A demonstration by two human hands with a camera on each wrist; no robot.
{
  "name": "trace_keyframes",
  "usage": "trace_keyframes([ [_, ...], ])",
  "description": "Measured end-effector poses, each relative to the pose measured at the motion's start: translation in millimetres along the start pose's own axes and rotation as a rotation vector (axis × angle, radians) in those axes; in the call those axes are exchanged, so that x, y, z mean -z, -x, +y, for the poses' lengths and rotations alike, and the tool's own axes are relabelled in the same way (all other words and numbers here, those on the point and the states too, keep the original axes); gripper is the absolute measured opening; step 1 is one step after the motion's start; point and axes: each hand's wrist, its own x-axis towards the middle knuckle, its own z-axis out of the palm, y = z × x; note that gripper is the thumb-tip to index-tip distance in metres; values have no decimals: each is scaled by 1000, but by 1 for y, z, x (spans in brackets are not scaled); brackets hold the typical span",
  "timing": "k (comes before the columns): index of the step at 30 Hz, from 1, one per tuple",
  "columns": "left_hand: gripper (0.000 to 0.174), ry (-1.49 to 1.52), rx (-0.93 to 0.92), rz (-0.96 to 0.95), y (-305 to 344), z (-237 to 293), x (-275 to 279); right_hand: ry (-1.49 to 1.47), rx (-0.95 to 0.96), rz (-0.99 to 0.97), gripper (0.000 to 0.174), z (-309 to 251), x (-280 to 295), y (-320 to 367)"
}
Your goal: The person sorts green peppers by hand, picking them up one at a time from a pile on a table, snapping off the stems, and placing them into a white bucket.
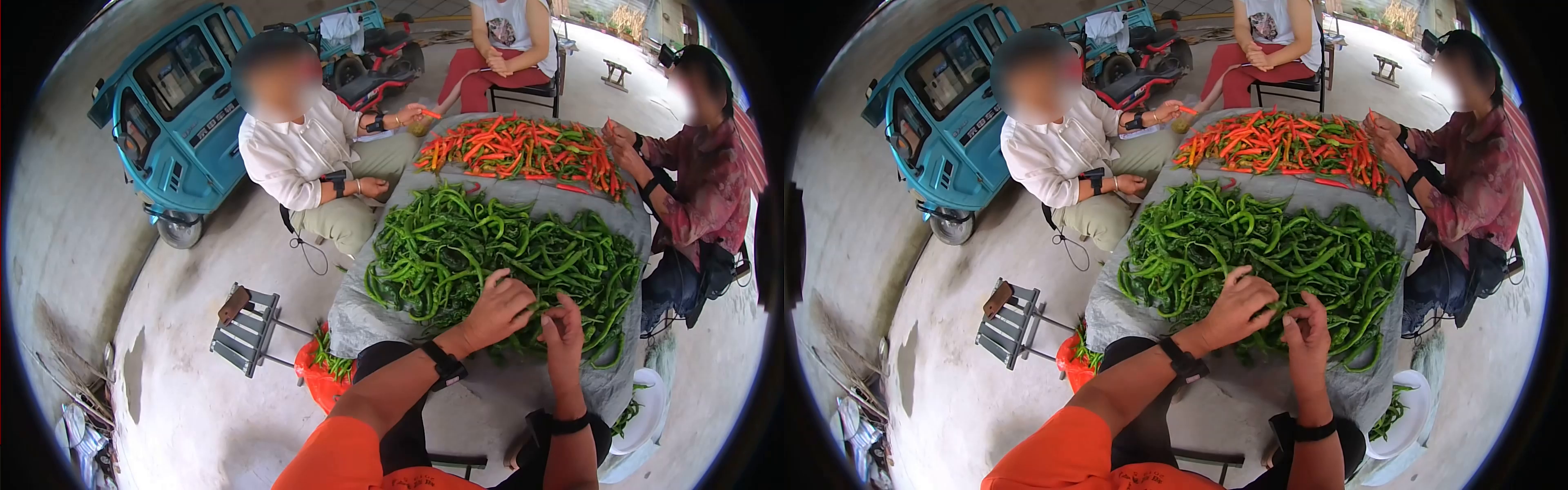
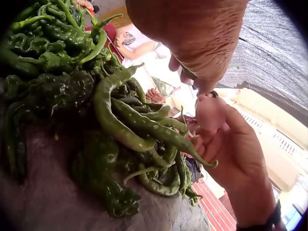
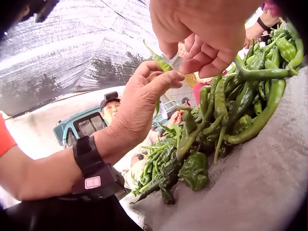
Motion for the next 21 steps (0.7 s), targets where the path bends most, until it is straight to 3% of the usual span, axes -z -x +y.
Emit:
trace_keyframes([
  [1, 27, 3, -59, -39, 0, 3, -1, -34, -8, -19, 30, -1, 1, 0],
  [6, 28, -53, 6, -144, 8, 2, -6, 57, 56, -182, 29, 9, 7, 1],
  [11, 31, -90, 32, -189, 10, 9, -7, 276, 177, -70, 20, 3, 4, 8],
  [14, 39, -107, 0, -119, 7, 14, -9, 369, 135, -18, 15, -4, 9, 9],
  [21, 43, -128, 34, -99, 6, 7, -8, 250, 156, 163, 16, -11, 23, 5],
])
